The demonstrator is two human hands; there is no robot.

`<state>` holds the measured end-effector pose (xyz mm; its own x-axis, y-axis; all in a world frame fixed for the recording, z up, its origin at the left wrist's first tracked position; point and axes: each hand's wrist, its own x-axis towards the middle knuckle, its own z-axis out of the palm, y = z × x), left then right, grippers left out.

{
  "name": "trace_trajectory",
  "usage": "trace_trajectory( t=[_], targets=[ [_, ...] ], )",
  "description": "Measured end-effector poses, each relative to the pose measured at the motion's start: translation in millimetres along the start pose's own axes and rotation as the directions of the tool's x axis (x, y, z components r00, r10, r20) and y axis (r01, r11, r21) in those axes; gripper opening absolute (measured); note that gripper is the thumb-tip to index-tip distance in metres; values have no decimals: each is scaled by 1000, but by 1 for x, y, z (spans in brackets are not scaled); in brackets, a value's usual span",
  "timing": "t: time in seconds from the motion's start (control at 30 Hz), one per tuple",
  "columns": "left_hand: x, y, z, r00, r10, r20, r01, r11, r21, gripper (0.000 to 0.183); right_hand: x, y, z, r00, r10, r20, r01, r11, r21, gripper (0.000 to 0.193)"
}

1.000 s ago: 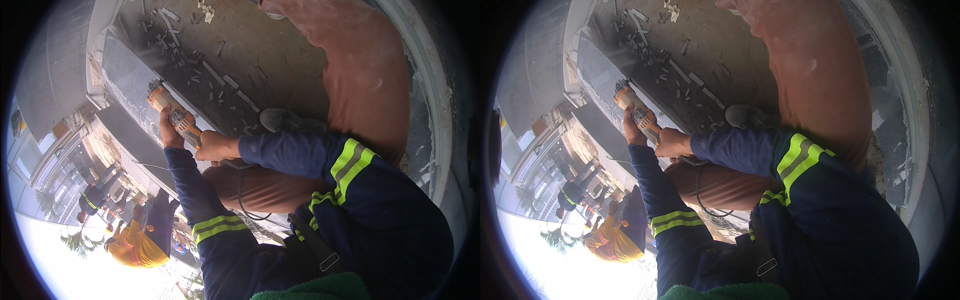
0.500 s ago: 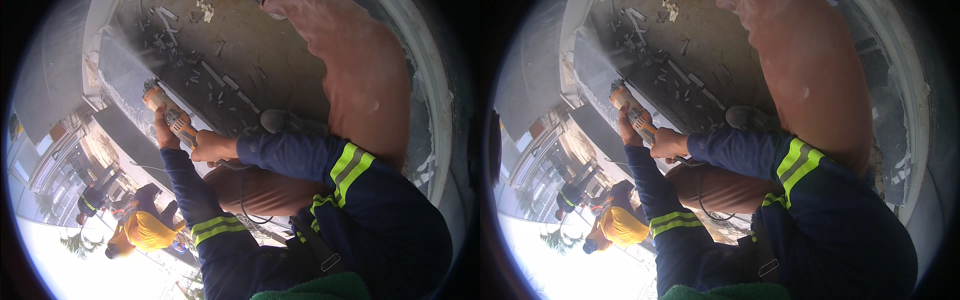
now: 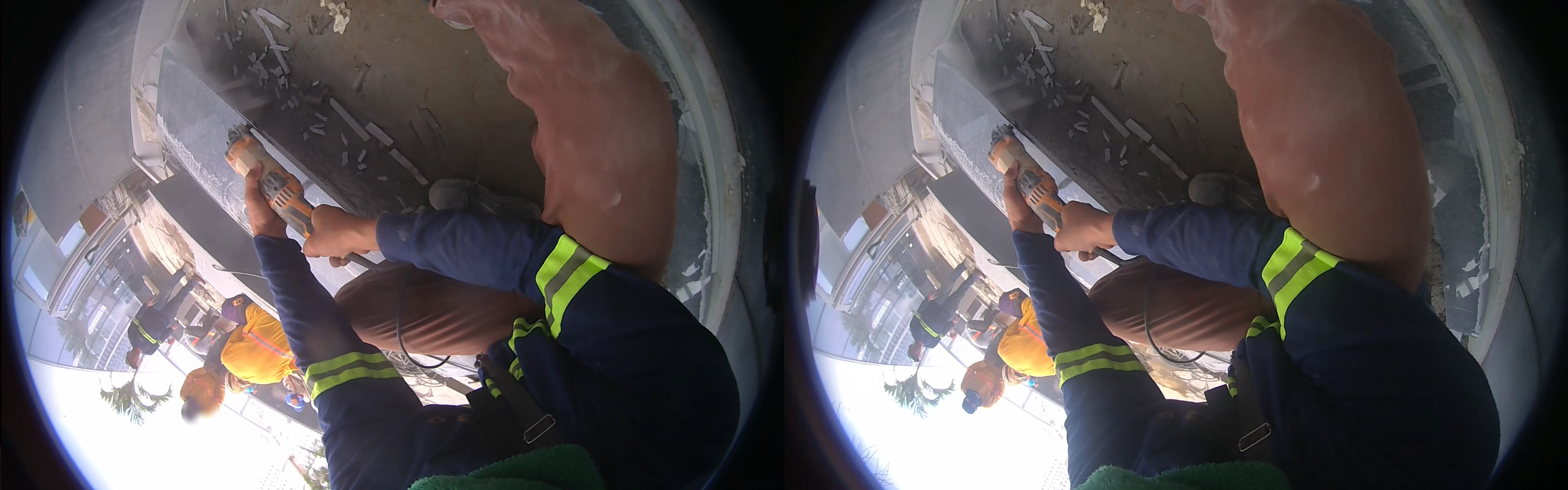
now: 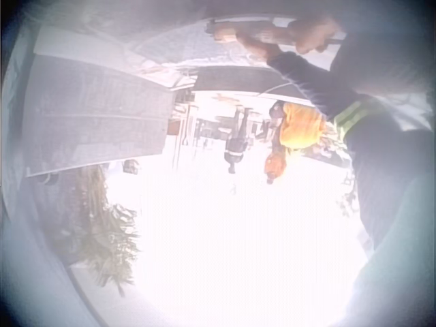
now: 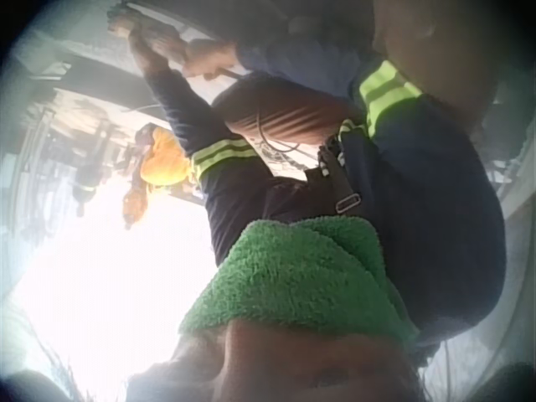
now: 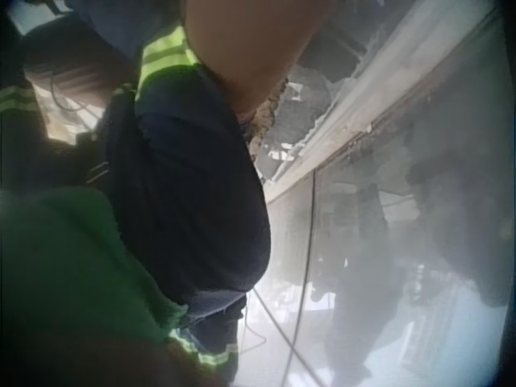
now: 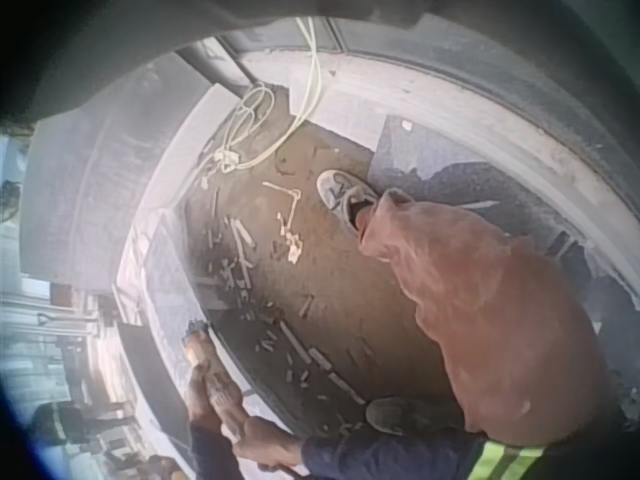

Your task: The person uses an angle grinder to cut a large stone slab on a construction site. The person holds the tool with both hands and guides it along the slab surface, producing dust and debris. Other workers are visible in the background.

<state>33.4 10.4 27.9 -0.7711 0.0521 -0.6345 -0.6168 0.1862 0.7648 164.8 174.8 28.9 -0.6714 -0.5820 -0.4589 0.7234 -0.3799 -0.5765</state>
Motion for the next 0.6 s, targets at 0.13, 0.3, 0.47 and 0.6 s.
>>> trace_trajectory(
  t=[0.13, 0.3, 0.47, 0.6],
  targets=[
    [6, 2, -3, 1000, 2, -12, -2, 1000, 8, 43, 9, -1, 0, 1000, 5, -3, -5, 1000, 7, 25],
    [9, 2, -8, 999, -10, 34, 10, 1000, -12, 43, 11, 0, 0, 1000, 6, 1, -6, 1000, 11, 23],
    [2, 0, -4, 1000, -12, 19, 12, 999, -41, 43, 4, 1, 0, 999, 15, 31, -16, 1000, 17, 24],
    [0, 1, -3, 1000, -7, -9, 7, 999, -41, 43, 0, -1, 1, 1000, 19, 20, -19, 1000, -7, 26]
  ],
)
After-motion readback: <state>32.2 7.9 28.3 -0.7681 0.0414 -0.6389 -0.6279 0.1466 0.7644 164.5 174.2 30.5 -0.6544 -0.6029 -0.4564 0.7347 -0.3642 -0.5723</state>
